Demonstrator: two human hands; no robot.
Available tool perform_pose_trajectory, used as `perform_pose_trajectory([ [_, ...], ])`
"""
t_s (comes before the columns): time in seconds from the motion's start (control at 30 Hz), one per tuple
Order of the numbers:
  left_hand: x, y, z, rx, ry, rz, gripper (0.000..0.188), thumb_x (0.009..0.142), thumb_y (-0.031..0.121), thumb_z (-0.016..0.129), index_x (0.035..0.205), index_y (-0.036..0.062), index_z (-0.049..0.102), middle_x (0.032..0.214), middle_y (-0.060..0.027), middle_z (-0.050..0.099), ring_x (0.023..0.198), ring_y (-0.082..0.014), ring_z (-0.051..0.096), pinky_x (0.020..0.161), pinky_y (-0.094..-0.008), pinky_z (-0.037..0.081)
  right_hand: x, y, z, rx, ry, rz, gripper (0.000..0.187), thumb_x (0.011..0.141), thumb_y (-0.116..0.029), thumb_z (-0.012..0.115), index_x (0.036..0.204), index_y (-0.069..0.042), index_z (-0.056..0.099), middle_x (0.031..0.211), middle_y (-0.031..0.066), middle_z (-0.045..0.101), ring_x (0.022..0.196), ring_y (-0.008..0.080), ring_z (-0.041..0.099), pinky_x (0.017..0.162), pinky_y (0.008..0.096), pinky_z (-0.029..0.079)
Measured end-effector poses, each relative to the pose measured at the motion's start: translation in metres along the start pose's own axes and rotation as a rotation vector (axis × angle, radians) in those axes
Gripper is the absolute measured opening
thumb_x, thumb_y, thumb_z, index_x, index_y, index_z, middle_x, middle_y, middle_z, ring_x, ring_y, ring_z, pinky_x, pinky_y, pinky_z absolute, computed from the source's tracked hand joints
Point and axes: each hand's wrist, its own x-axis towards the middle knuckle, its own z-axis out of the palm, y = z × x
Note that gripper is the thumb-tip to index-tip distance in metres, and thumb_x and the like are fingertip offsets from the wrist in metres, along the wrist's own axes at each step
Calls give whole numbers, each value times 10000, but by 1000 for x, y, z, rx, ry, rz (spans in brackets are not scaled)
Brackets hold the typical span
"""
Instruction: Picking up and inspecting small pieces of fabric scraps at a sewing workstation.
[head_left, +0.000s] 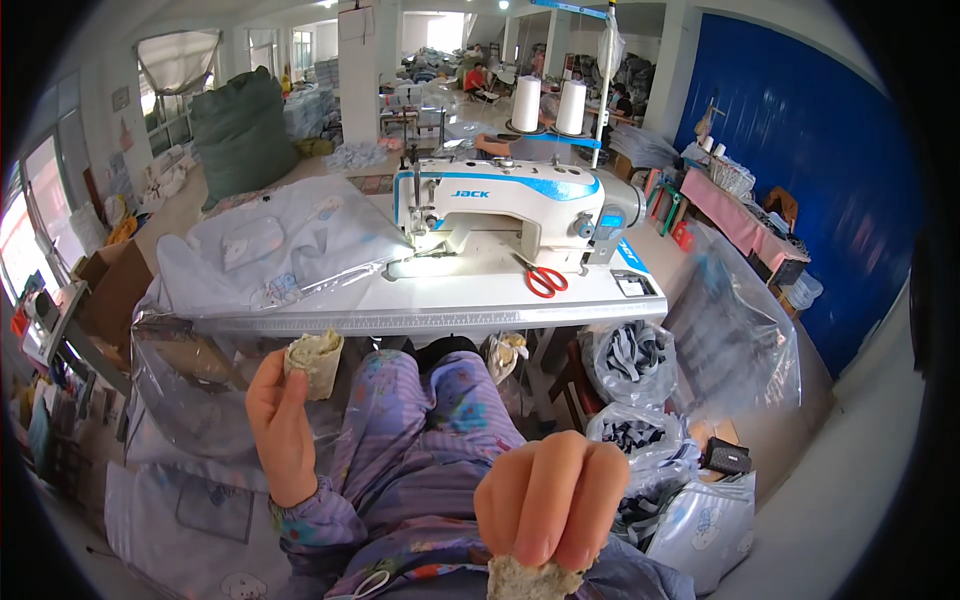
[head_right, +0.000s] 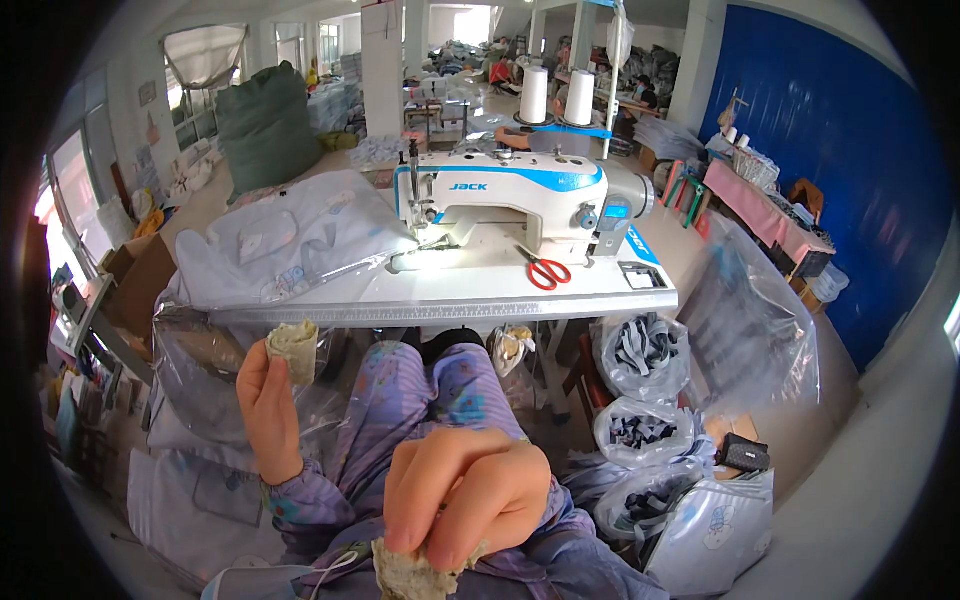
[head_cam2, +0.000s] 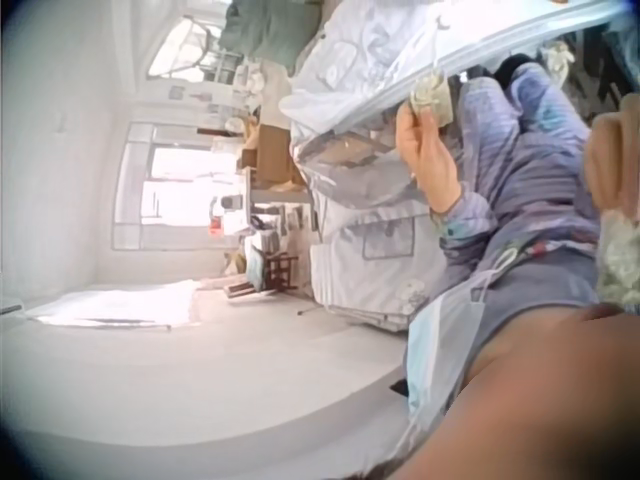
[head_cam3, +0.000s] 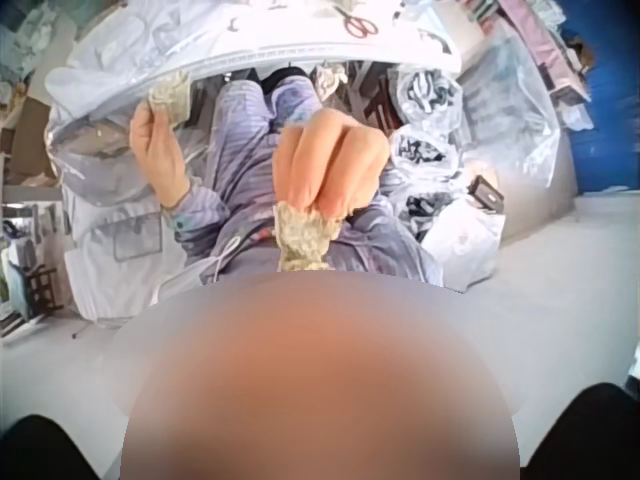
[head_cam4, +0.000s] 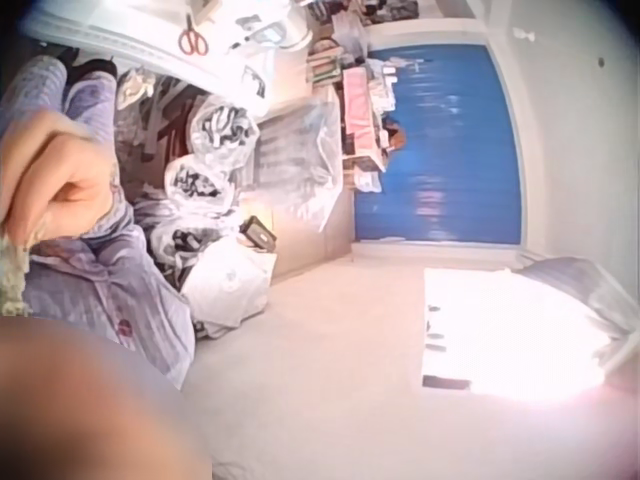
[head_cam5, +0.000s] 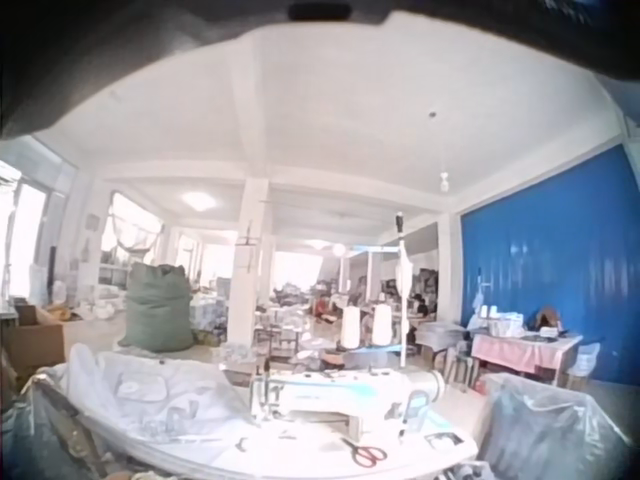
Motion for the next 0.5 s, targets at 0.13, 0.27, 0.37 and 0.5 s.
perform_pose_trajectory([
  [0.13, 0, 0, 2, 2, -7, -7, 314, 955, 106, 574, 1202, -87, 552, 1107, -73, 636, 993, -105, 575, 900, -232, 418, 0, -3, 7, -7, 15, -15, 89, 907, -24, 627, 903, 60, 657, 1016, 231, 608, 788, 281, 628, 695, 358, 517],
  [0.27, 0, -3, 0, -3, -23, -5, 311, 959, 99, 566, 1205, -88, 550, 1114, -74, 635, 994, -106, 578, 900, -232, 418, -2, -4, 4, -12, -20, -22, 77, 889, -7, 642, 903, 68, 654, 1005, 244, 607, 776, 289, 631, 695, 361, 522],
  [0.37, 1, -5, 0, -5, -20, -2, 305, 961, 97, 561, 1204, -88, 551, 1118, -76, 635, 999, -105, 578, 900, -233, 419, -2, -4, 6, 1, 13, -26, 77, 889, 4, 638, 907, 78, 647, 1004, 256, 601, 781, 293, 633, 700, 363, 525],
  [0.5, 0, -3, 1, 1, -16, 6, 302, 964, 100, 558, 1201, -87, 550, 1109, -76, 637, 994, -102, 578, 897, -234, 420, -1, -4, 8, 8, 13, -18, 73, 891, 11, 633, 913, 80, 640, 1006, 256, 596, 780, 294, 634, 699, 360, 526],
])
